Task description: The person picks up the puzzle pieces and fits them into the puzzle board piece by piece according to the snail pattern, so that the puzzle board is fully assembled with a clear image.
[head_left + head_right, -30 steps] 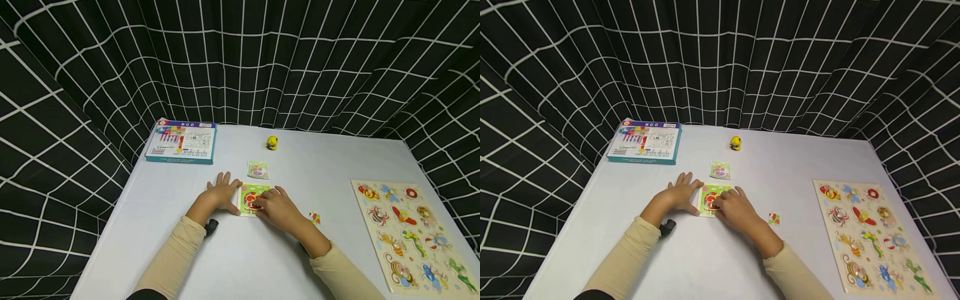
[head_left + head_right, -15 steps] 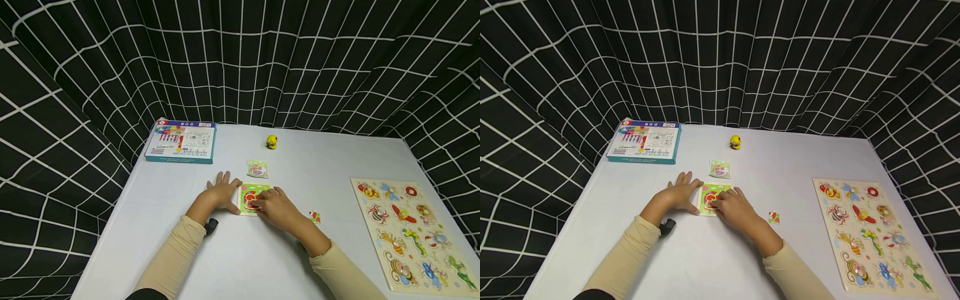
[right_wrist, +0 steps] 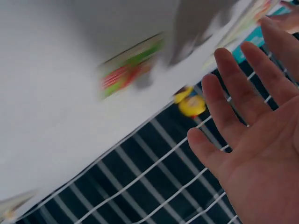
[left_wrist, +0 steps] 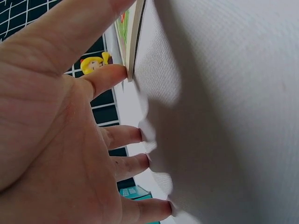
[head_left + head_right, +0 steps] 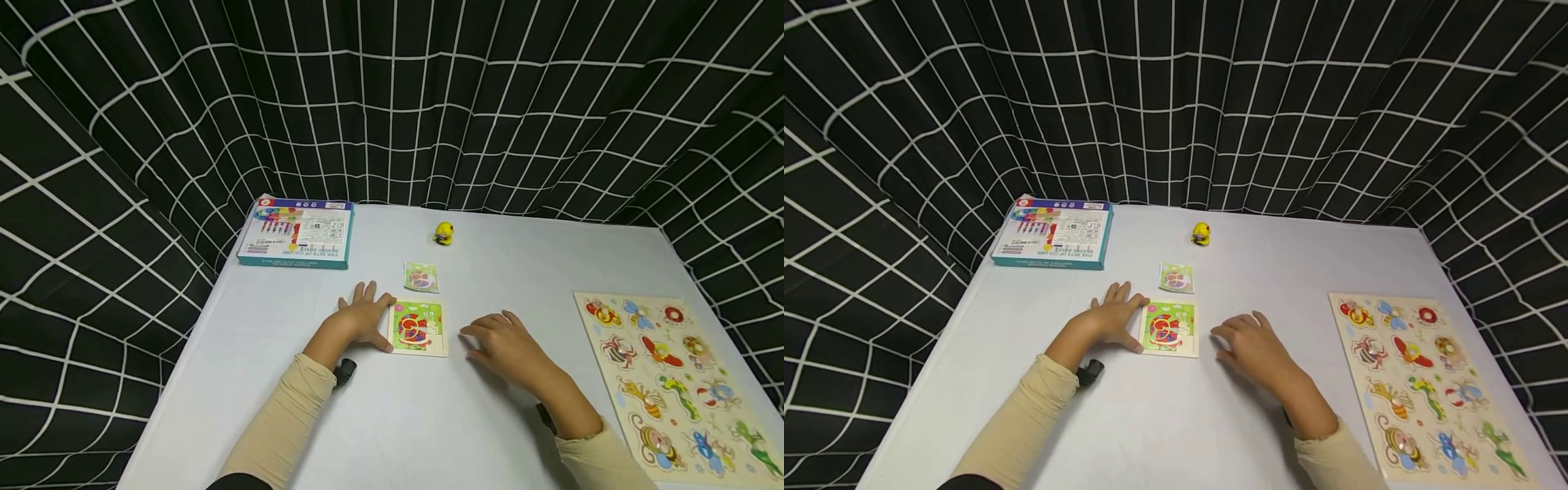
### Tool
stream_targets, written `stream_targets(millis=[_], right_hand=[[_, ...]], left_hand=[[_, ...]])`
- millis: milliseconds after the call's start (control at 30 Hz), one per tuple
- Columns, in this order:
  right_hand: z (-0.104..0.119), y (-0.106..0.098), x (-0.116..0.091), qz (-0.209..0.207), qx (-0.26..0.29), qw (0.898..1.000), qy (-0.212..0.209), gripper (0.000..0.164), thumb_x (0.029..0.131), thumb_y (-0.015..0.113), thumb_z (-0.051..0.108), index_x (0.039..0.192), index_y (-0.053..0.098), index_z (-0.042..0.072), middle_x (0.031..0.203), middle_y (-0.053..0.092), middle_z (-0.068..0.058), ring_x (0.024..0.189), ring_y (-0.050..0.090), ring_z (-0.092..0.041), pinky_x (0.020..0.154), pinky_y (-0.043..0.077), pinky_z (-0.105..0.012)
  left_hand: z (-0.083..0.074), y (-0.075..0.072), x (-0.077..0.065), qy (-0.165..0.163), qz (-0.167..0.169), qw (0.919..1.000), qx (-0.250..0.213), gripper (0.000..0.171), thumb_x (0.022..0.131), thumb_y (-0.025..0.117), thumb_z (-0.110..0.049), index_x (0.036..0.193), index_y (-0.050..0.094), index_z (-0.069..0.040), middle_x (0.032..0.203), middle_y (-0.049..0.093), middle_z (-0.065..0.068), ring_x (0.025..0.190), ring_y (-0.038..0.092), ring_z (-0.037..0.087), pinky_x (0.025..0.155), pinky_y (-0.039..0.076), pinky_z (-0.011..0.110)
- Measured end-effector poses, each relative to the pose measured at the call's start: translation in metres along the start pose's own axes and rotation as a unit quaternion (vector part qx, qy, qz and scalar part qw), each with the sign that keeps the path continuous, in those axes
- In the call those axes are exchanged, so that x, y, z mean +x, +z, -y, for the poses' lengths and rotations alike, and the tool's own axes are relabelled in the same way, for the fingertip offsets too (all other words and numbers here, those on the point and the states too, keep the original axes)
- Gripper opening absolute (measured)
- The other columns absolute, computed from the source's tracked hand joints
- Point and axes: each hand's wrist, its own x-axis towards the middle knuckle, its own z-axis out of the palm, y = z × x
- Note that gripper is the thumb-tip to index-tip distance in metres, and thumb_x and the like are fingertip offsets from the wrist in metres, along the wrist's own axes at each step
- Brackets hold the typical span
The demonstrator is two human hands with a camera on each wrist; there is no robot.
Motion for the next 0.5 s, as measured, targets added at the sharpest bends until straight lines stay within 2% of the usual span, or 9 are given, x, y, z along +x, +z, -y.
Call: stream_targets(millis=[233,500], right_hand=[[-0.027,-0.005,-0.032,0.003,-0.016,0.999,0.043,0.042,0.07,0.087,0.022,0.108,0.072,0.011,0.11,0.068,-0.009,0.107,0.061,-0.034,0.099,0.036,-0.063],[-0.038,-0.001,-0.042,0.004,-0.018,0.999,0.045,0.034,0.069,0.086,0.014,0.1,0.074,0.011,0.102,0.07,-0.008,0.099,0.064,-0.032,0.094,0.041,-0.06]], left_hand=[[0.0,-0.001,-0.002,-0.001,0.002,1.0,0.002,0.097,0.068,0.086,-0.044,0.148,0.036,-0.023,0.161,0.005,0.02,0.148,-0.002,0.042,0.108,0.014,0.073],[-0.002,-0.002,-0.005,-0.001,-0.009,0.9999,-0.012,0.095,0.067,0.087,-0.041,0.147,0.038,-0.021,0.161,0.007,0.021,0.148,-0.001,0.043,0.108,0.013,0.073]])
